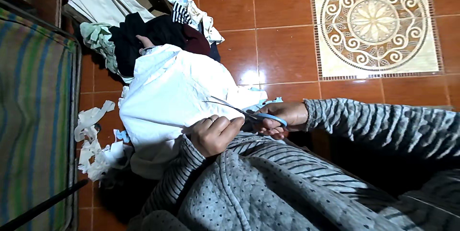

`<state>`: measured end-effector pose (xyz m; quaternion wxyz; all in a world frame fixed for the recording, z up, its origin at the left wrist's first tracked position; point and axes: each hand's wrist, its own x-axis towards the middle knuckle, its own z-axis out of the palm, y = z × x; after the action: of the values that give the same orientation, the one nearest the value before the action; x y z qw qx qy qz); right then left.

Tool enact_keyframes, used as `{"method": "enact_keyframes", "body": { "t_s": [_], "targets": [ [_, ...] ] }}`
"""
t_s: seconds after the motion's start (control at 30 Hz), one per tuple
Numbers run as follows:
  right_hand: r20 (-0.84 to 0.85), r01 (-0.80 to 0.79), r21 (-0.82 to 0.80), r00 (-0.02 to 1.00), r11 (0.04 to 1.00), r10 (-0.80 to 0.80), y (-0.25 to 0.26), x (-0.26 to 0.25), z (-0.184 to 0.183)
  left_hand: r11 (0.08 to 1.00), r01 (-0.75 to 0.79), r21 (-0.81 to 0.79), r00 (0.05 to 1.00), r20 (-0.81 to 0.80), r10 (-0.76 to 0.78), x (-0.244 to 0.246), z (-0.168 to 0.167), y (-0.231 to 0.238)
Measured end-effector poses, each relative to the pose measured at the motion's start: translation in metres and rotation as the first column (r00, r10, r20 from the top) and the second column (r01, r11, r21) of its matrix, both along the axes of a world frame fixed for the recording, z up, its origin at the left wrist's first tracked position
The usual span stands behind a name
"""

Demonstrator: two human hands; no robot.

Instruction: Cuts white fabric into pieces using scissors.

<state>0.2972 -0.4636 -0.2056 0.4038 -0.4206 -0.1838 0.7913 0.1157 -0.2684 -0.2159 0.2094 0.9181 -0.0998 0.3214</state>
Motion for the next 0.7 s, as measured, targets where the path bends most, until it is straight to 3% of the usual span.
{"method": "enact_keyframes", "body": {
  "t_s": [0.43,0.7],
  "targets": [
    [0.051,0.054,-0.042,0.997,0.998,-0.052,-0.002,-0.004,0.003,1.0,0.001,-0.001,1.0,-0.004,-0.001,-0.001,0.0,0.0],
    [-0.017,0.029,0.049,0.999,0.998,-0.029,0.002,-0.007,-0.002,1.0,-0.013,-0.01,1.0,0.008,0.013,-0.002,0.001,0.0]
  ]
}}
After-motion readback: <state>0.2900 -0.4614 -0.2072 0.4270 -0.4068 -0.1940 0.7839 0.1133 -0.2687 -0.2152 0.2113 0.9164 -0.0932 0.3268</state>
